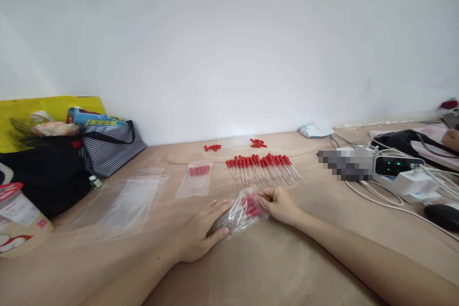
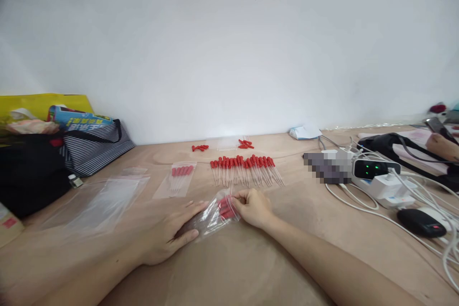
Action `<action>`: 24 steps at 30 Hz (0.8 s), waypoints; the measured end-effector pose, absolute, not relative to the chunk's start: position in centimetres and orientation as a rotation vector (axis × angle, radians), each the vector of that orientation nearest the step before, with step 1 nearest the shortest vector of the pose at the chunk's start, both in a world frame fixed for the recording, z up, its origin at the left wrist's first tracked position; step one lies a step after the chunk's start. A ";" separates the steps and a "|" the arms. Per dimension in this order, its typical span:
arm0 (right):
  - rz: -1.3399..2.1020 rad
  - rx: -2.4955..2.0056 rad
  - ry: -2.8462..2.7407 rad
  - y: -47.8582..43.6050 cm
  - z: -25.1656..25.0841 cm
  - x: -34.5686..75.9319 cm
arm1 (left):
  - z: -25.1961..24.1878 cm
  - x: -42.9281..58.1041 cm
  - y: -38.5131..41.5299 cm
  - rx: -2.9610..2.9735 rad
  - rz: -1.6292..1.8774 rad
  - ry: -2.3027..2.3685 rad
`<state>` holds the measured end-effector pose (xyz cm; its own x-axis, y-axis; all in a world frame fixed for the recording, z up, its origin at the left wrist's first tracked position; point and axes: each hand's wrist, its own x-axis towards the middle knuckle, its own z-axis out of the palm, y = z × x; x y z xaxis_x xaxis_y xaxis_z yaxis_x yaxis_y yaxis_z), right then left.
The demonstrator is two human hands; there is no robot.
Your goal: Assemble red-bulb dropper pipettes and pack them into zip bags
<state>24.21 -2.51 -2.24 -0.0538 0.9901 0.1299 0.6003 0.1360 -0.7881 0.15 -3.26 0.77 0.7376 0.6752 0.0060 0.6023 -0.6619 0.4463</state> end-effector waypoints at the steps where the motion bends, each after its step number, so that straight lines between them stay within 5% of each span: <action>1: 0.737 -1.570 -1.755 -2.5 -2.2 24.2 | 0.7 0.1 -3.3 2.527 0.247 0.969; 11: 0.759 -1.521 -1.709 -1.1 -2.8 25.9 | -0.5 -0.2 -2.7 2.681 0.591 0.788; 17: 0.279 -1.717 -1.767 2.9 -0.8 27.5 | 0.1 0.1 -2.7 2.584 0.423 0.748; 24: 0.184 -2.047 -1.761 7.2 0.1 24.2 | 0.5 -0.2 -2.6 2.577 0.233 0.778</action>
<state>24.24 7.21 0.14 0.1839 0.9671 0.1758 0.9097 -0.0997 -0.4030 -0.24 -2.59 0.54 0.8280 0.5597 0.0340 0.4865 -0.7471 0.4529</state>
